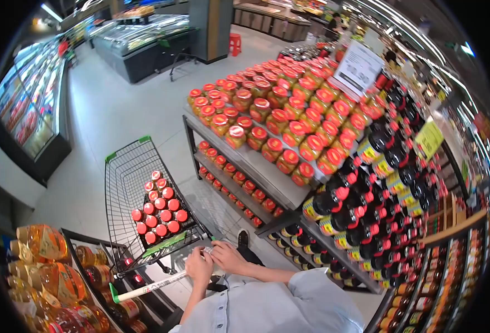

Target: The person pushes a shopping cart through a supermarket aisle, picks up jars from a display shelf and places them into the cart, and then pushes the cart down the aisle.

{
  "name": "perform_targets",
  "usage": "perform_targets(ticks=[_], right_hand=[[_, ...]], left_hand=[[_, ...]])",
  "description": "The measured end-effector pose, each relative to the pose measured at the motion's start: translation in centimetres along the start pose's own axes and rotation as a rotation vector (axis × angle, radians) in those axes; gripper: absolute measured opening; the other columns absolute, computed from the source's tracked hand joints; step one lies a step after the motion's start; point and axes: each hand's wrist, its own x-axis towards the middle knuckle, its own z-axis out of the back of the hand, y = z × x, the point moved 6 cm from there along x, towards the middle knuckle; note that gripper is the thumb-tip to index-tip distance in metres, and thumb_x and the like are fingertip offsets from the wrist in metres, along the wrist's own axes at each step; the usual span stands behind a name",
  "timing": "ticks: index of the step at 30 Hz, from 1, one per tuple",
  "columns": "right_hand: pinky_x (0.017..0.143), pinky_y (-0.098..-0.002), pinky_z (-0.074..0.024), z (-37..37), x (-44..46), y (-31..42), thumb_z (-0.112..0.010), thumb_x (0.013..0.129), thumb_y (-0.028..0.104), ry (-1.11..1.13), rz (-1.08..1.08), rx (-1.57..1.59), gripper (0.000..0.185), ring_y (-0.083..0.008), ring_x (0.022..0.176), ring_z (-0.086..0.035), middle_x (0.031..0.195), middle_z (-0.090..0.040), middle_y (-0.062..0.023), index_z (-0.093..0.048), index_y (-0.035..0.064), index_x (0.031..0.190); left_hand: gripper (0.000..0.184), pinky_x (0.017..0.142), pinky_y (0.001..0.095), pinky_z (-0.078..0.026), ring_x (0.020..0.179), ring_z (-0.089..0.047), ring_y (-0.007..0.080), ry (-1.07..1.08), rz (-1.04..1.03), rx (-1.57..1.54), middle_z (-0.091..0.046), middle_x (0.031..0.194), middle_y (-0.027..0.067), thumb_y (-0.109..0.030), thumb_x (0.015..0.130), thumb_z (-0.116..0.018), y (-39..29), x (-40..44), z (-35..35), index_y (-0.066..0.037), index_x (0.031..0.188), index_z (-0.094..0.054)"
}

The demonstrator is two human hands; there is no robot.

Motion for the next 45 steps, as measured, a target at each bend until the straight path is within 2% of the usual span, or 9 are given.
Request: perform_targets(ticks=[8, 25, 29, 30, 34, 36, 39, 41, 45], right_hand=[[0.1, -0.0442, -0.0436, -1.5, -1.9, -0.6, -0.056, 0.098, 0.021, -0.083, -0.065, 0.075, 0.02, -0.029, 0.132, -0.049, 0.113, -0.062, -0.0088, -0.061, 0.0039, 0.106], [0.101, -0.0444, -0.0443, -0.5, -3.4, -0.5, -0.055, 0.098, 0.021, 0.17, -0.046, 0.125, 0.022, -0.0298, 0.138, -0.041, 0.117, -0.059, -0.0088, -0.059, 0.0036, 0.112], [0.096, -0.0439, -0.0479, 2.2, -1.7, -2.0, -0.062, 0.094, 0.025, 0.214, 0.053, 0.236, 0.023, -0.033, 0.12, -0.057, 0.105, -0.065, -0.0119, -0.065, 0.0033, 0.101], [0.093, -0.043, -0.0491, 4.2, -0.3, -2.7, -0.067, 0.09, 0.025, 0.243, -0.122, 0.287, 0.024, -0.035, 0.108, -0.062, 0.1, -0.066, -0.0147, -0.067, 0.0023, 0.097], [0.089, -0.0435, -0.049, 15.2, 5.1, -10.2, -0.07, 0.084, 0.02, -0.329, -0.213, 0.036, 0.031, -0.0366, 0.1, -0.06, 0.103, -0.062, -0.0177, -0.063, 0.0004, 0.107], [0.097, -0.0448, -0.0441, 21.0, 7.1, -14.9, -0.072, 0.081, 0.018, -0.626, -0.405, -0.259, 0.045, -0.0381, 0.111, -0.054, 0.115, -0.056, -0.0203, -0.057, -0.001, 0.118], [0.103, -0.0512, -0.0383, 29.4, 10.3, -19.7, -0.076, 0.079, 0.02, -0.802, -0.541, -0.596, 0.061, -0.0394, 0.122, -0.045, 0.125, -0.05, -0.0205, -0.049, 0.0006, 0.13], [0.103, -0.0503, -0.0376, 32.0, 11.9, -22.2, -0.079, 0.075, 0.022, -0.762, -0.633, -0.86, 0.073, -0.0373, 0.121, -0.045, 0.128, -0.048, -0.0188, -0.045, -0.0012, 0.135], [0.103, -0.0469, -0.0376, 33.6, 13.9, -25.0, -0.079, 0.074, 0.023, -0.562, -0.693, -1.006, 0.072, -0.0342, 0.121, -0.046, 0.127, -0.05, -0.0171, -0.047, -0.0007, 0.134]], left_hand=[[0.021, 0.07, 0.0476, -0.052, 0.078, -0.068, 0.0332, 0.167, -0.082, 0.064, -0.071, 0.081, 0.0108, -0.025, 0.086, -0.063, 0.9, 0.2, -0.8, -0.011, 0.102, -0.068], [0.023, 0.07, 0.0452, -0.052, 0.079, -0.069, 0.0307, 0.198, -0.006, 0.02, -0.073, 0.08, 0.0075, -0.031, 0.087, -0.065, -0.3, -2.1, -0.2, -0.012, 0.101, -0.069], [0.024, 0.07, 0.0449, -0.051, 0.078, -0.069, 0.0315, 0.176, 0.005, 0.004, -0.073, 0.08, 0.0073, -0.031, 0.086, -0.066, -1.1, -2.0, 0.1, -0.012, 0.101, -0.069], [0.024, 0.07, 0.045, -0.051, 0.077, -0.068, 0.0319, 0.168, 0.014, 0.012, -0.073, 0.08, 0.0071, -0.031, 0.086, -0.067, -1.4, -1.9, 0.1, -0.011, 0.1, -0.069], [0.024, 0.07, 0.0452, -0.051, 0.077, -0.068, 0.032, 0.145, 0.023, -0.02, -0.072, 0.079, 0.0069, -0.03, 0.085, -0.067, -1.5, -1.9, -0.1, -0.012, 0.099, -0.07], [0.024, 0.07, 0.0447, -0.052, 0.078, -0.069, 0.0311, 0.145, 0.041, -0.006, -0.072, 0.079, 0.0064, -0.03, 0.084, -0.068, -1.5, -1.8, -0.2, -0.012, 0.099, -0.069], [0.023, 0.069, 0.0443, -0.051, 0.078, -0.068, 0.0302, 0.125, 0.052, 0.005, -0.073, 0.079, 0.0057, -0.03, 0.083, -0.068, -1.9, -1.8, 0.0, -0.012, 0.099, -0.069], [0.024, 0.069, 0.0438, -0.052, 0.079, -0.069, 0.0295, 0.11, 0.051, 0.016, -0.073, 0.079, 0.0053, -0.03, 0.082, -0.069, -1.7, -1.7, -0.2, -0.012, 0.099, -0.069], [0.024, 0.069, 0.0432, -0.052, 0.078, -0.069, 0.0291, 0.12, 0.084, 0.048, -0.073, 0.079, 0.005, -0.031, 0.083, -0.068, -1.6, -1.7, -0.5, -0.013, 0.099, -0.069]])
